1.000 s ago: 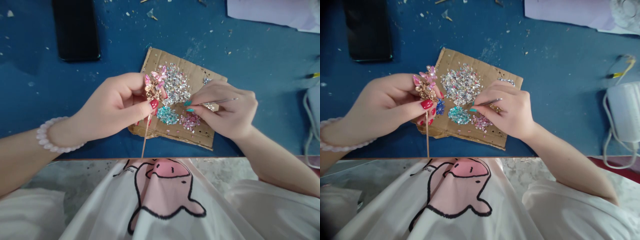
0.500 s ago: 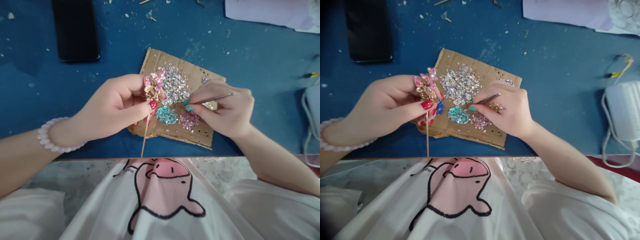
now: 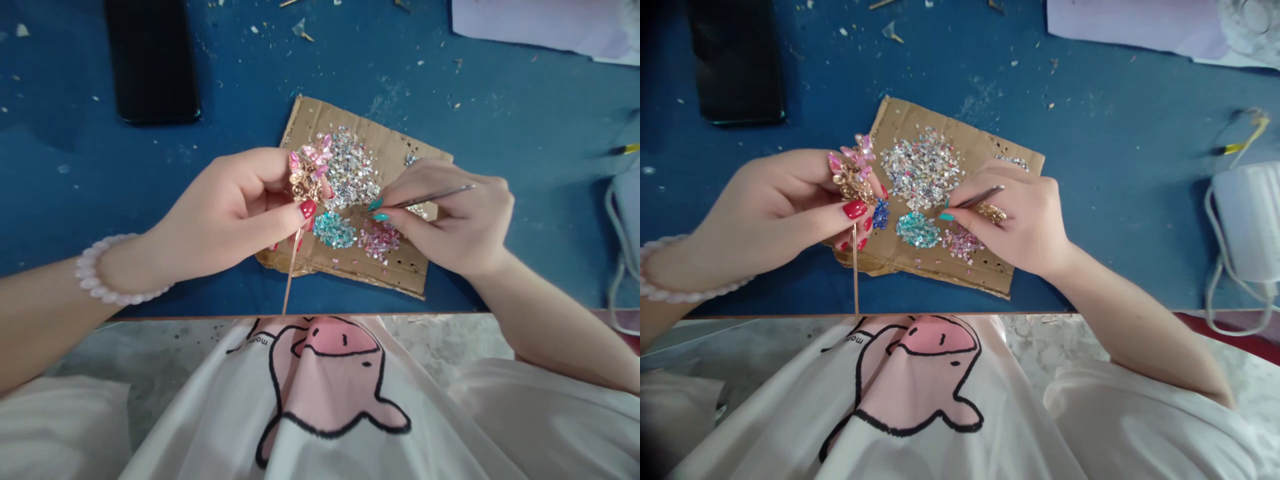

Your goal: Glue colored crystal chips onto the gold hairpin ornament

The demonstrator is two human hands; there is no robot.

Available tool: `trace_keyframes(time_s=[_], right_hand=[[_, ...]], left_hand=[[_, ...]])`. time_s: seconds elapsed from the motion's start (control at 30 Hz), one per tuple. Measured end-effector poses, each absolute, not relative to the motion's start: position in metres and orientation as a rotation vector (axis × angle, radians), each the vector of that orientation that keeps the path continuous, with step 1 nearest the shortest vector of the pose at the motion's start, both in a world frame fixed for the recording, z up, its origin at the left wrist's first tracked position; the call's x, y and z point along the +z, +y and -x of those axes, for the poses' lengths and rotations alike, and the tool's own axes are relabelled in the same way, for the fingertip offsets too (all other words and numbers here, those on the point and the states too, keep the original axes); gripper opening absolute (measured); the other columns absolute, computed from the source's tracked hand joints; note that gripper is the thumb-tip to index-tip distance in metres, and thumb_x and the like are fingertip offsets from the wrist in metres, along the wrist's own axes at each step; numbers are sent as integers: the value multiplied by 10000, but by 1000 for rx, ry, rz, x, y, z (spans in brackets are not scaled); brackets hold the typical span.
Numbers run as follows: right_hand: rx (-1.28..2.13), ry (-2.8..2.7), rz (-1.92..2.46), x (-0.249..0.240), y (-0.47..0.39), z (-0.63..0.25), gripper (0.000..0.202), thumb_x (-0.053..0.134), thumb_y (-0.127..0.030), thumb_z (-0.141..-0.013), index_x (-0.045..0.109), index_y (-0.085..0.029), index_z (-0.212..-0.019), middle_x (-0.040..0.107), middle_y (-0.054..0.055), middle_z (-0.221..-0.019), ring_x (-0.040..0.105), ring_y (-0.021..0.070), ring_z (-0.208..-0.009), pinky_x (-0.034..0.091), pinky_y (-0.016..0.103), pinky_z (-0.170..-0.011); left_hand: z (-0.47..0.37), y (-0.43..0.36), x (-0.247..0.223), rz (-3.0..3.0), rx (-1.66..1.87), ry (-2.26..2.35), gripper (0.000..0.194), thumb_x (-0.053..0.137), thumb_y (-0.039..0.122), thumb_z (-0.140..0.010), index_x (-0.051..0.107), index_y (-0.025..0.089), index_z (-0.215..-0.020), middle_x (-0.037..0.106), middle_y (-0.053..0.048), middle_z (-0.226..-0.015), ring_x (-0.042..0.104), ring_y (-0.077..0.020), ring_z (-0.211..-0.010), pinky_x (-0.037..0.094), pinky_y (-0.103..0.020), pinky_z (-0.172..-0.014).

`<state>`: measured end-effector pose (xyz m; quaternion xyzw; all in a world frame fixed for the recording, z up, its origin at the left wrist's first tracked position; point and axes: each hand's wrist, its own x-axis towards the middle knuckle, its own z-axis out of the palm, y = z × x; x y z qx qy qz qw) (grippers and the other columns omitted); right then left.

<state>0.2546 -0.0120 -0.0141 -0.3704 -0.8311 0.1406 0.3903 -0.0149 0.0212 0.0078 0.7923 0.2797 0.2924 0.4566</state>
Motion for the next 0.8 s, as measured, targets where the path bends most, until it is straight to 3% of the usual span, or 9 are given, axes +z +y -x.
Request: trace_keyframes(time_s=[0.23, 0.37, 0.47, 0.7, 0.8], right_hand=[[334, -2121, 906, -17, -12, -255, 236, 745, -51, -910, 692, -279, -939, 767, 3, -847, 759, 202, -783, 634, 371, -718], [323, -2092, 909, -19, -12, -256, 139, 730, -135, -943, 705, -266, -904, 753, 5, -821, 752, 203, -761, 634, 381, -692], [329, -2092, 1001, -19, -12, -256, 114, 717, -211, -952, 707, -272, -856, 734, 10, -779, 737, 218, -720, 643, 415, -690], [345, -2090, 917, -19, -12, -255, 186, 707, -105, -933, 714, -288, -900, 745, 0, -813, 746, 216, -761, 628, 397, -716], [333, -2098, 917, -19, -11, -255, 165, 719, -113, -934, 703, -270, -889, 759, 7, -820, 758, 219, -773, 626, 390, -695]], left_hand=[[19, 21, 6, -1935, 701, 702, 158, 502, 112, -962, 659, 121, -963, 639, 90, -827, 737, -20, -730, 508, -10, -565], [18, 22, 4, -1932, 702, 666, 202, 521, 112, -946, 698, 118, -1042, 661, 77, -841, 725, -44, -728, 556, -72, -564], [17, 23, 3, -1901, 728, 645, 155, 552, 73, -914, 681, 121, -985, 631, 80, -782, 748, -74, -782, 588, -95, -620], [18, 22, 1, -1924, 725, 672, 88, 558, 76, -918, 631, 124, -933, 622, 81, -744, 745, -55, -750, 517, -17, -578], [17, 21, 2, -1890, 730, 666, 89, 558, 69, -917, 630, 116, -940, 626, 71, -770, 732, -60, -745, 529, -36, -562]])
